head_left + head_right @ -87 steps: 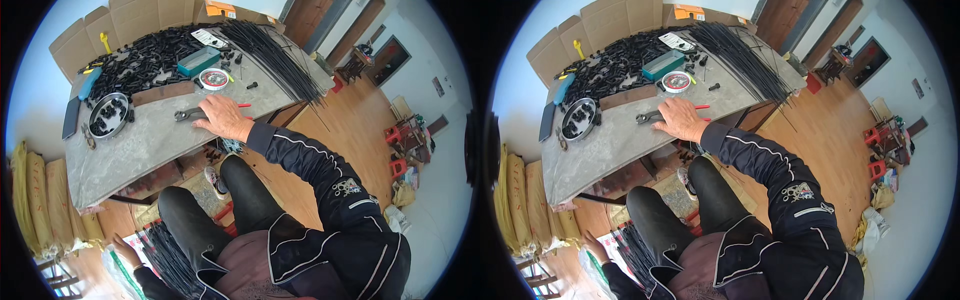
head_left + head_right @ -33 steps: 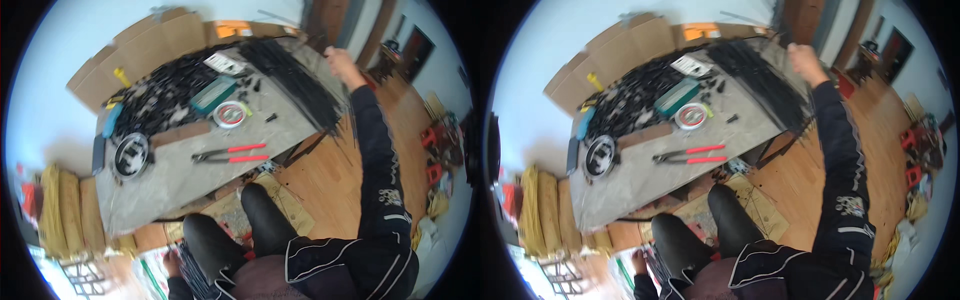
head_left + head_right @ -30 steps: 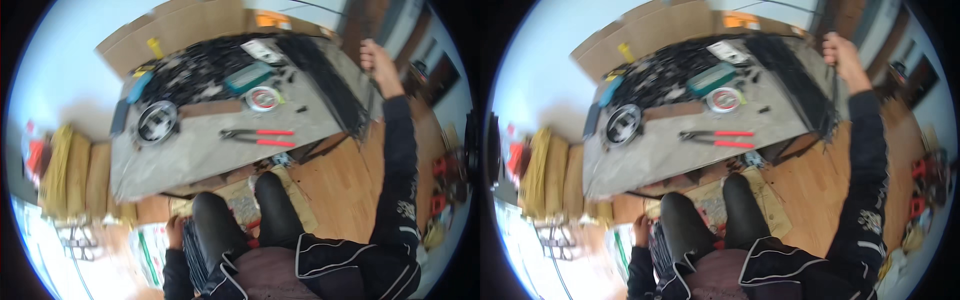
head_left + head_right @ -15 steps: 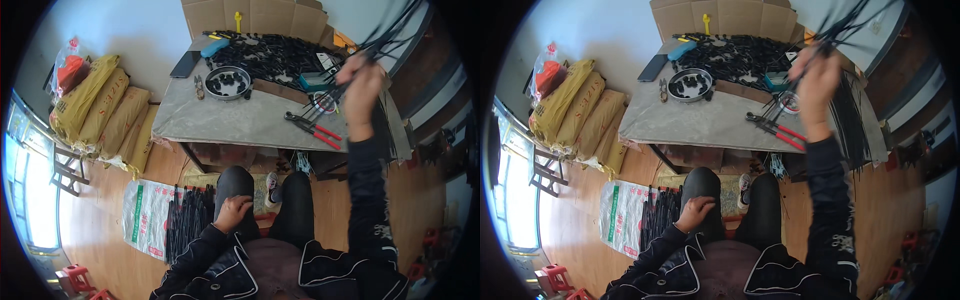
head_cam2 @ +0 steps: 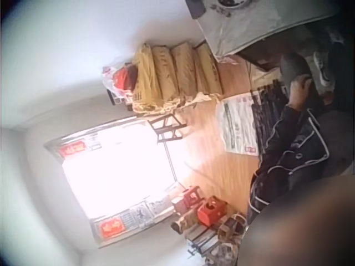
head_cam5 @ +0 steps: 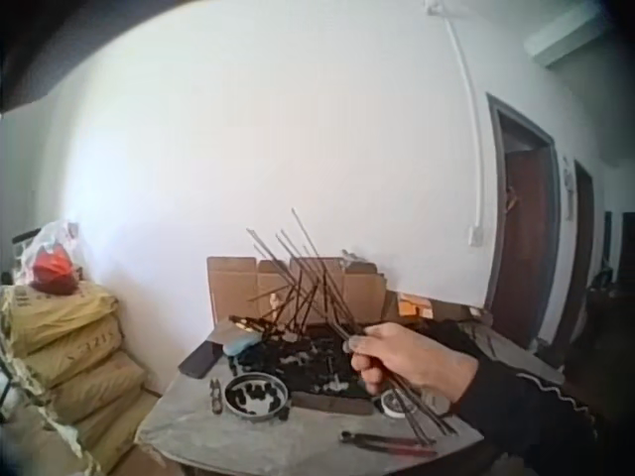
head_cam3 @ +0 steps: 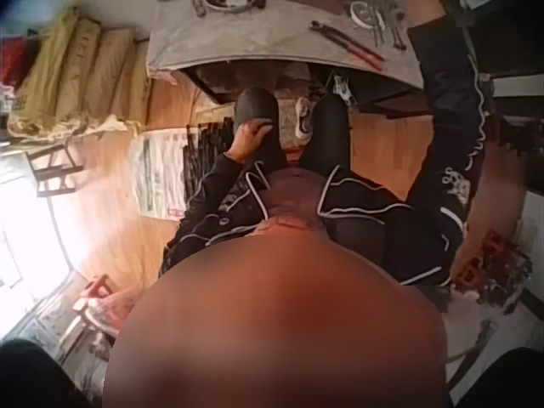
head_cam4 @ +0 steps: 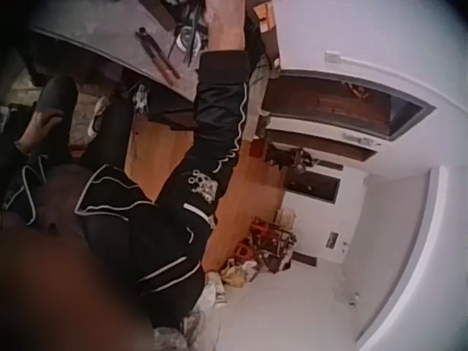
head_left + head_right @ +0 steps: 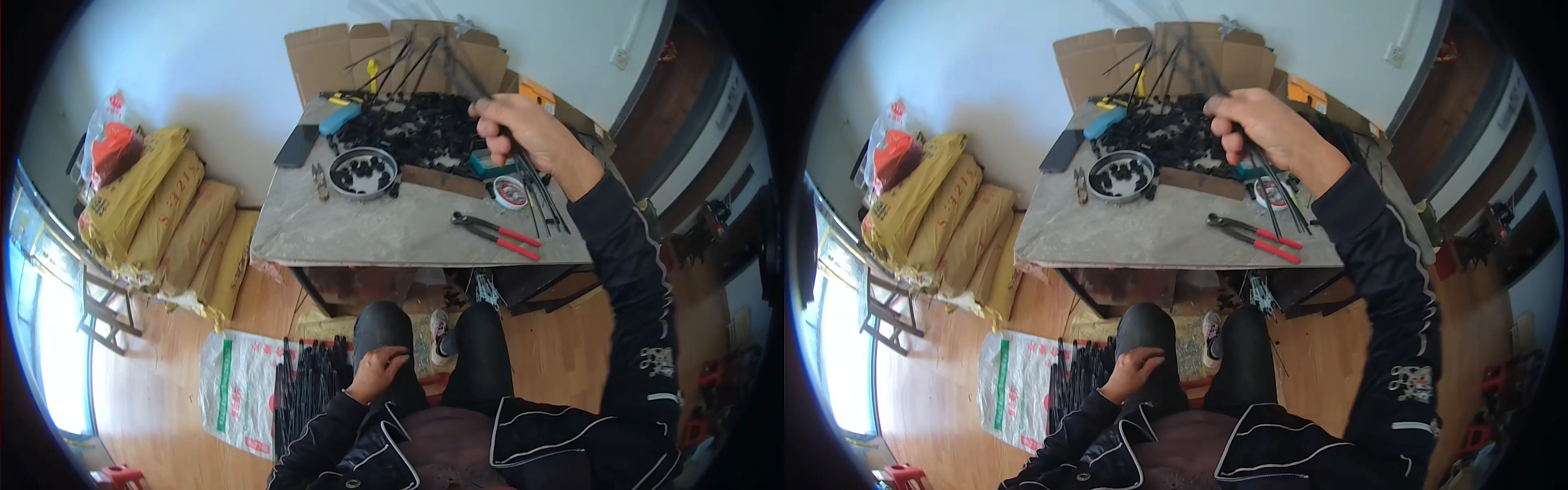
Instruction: Bundling black wires and attaching connectors using pliers.
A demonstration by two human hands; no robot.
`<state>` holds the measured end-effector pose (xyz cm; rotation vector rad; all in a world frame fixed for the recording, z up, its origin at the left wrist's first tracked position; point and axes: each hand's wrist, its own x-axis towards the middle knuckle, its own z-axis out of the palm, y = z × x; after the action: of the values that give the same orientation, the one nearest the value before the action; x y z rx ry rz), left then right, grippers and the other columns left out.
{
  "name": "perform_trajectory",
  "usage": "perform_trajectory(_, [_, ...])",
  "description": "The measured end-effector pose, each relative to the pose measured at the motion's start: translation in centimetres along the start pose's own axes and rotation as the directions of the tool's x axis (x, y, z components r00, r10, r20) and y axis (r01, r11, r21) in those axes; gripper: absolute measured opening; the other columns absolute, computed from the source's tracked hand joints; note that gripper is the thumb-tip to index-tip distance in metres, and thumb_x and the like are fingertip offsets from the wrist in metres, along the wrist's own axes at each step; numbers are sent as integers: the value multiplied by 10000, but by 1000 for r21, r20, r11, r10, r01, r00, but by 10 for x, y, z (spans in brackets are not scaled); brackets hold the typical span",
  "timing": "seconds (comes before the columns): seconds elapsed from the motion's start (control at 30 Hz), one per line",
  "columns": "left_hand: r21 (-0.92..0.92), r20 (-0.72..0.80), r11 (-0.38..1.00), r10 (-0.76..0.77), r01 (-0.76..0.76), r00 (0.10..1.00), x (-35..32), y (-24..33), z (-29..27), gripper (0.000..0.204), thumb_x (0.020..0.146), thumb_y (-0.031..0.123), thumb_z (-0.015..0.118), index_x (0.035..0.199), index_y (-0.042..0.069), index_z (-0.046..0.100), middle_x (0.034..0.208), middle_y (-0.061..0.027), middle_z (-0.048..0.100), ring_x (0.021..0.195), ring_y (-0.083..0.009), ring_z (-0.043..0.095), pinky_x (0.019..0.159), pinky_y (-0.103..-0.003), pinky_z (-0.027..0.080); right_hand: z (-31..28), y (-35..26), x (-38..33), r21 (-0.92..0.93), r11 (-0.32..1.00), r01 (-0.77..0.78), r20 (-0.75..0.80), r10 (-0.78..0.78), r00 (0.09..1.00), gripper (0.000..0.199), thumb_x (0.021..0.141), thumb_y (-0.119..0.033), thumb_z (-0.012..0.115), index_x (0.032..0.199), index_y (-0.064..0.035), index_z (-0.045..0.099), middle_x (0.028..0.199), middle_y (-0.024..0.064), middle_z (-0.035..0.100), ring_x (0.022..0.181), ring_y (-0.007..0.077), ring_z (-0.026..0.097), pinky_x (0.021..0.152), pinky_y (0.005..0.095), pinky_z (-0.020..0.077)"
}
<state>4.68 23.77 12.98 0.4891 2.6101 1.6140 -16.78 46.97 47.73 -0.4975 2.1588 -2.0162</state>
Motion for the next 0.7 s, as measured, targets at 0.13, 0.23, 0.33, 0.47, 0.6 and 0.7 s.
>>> perform_trajectory(0.13, [-445, 122, 889, -52, 102, 991, 43, 61, -30, 343, 958, 259, 572, 1148, -22, 625, 974, -127, 699, 906, -227, 680, 836, -334, 519, 2, -34, -26, -166, 983, -76, 72, 89, 993, 307, 975, -248, 529, 1079, 39, 503, 678, -26, 474, 476, 49, 426, 435, 246, 437])
perform_trajectory(0.23, [-718, 171, 694, 111, 47, 979, 95, 155, -73, 514, 1011, 396, 445, 1271, -40, 525, 1091, -134, 648, 998, -220, 643, 901, -348, 493, 13, -21, -53, -214, 969, -127, 101, 151, 983, 294, 962, -220, 529, 1078, 49, 501, 675, 1, 492, 460, 72, 465, 407, 239, 421])
perform_trajectory(0.33, [-876, 49, 481, 185, -47, 981, 140, 214, -95, 565, 1014, 443, 406, 1338, -18, 444, 1200, -156, 591, 1041, -221, 619, 927, -349, 481, 40, -12, -84, -205, 967, -149, 136, 179, 974, 239, 982, -193, 489, 1095, 16, 510, 677, 7, 490, 447, 77, 472, 415, 239, 431])
perform_trajectory(0.47, [-943, -68, 321, 81, -91, 994, 191, 246, -107, 468, 986, 390, 506, 1223, -14, 498, 1137, -167, 605, 970, -240, 641, 852, -365, 525, 52, 17, -138, -91, 982, -167, 214, 183, 959, 226, 995, -172, 455, 1133, 3, 491, 700, 12, 492, 468, 77, 477, 433, 236, 439])
perform_trajectory(0.6, [-921, -120, 368, 38, -126, 992, 219, 251, -109, 396, 952, 316, 591, 1124, -38, 540, 1056, -171, 625, 909, -244, 656, 760, -352, 558, 50, 71, -169, 89, 969, -229, 147, 215, 965, 238, 1009, -152, 415, 1196, -8, 445, 738, 18, 492, 516, 75, 479, 466, 225, 435])
perform_trajectory(0.7, [-804, -107, 586, 24, -100, 994, 229, 247, -111, 423, 965, 328, 565, 1119, -66, 557, 958, -160, 659, 825, -221, 667, 705, -337, 565, 49, 112, -184, 62, 981, -185, 121, 176, 977, 236, 1011, -137, 409, 1206, -7, 434, 748, 18, 491, 562, 70, 483, 513, 218, 433])
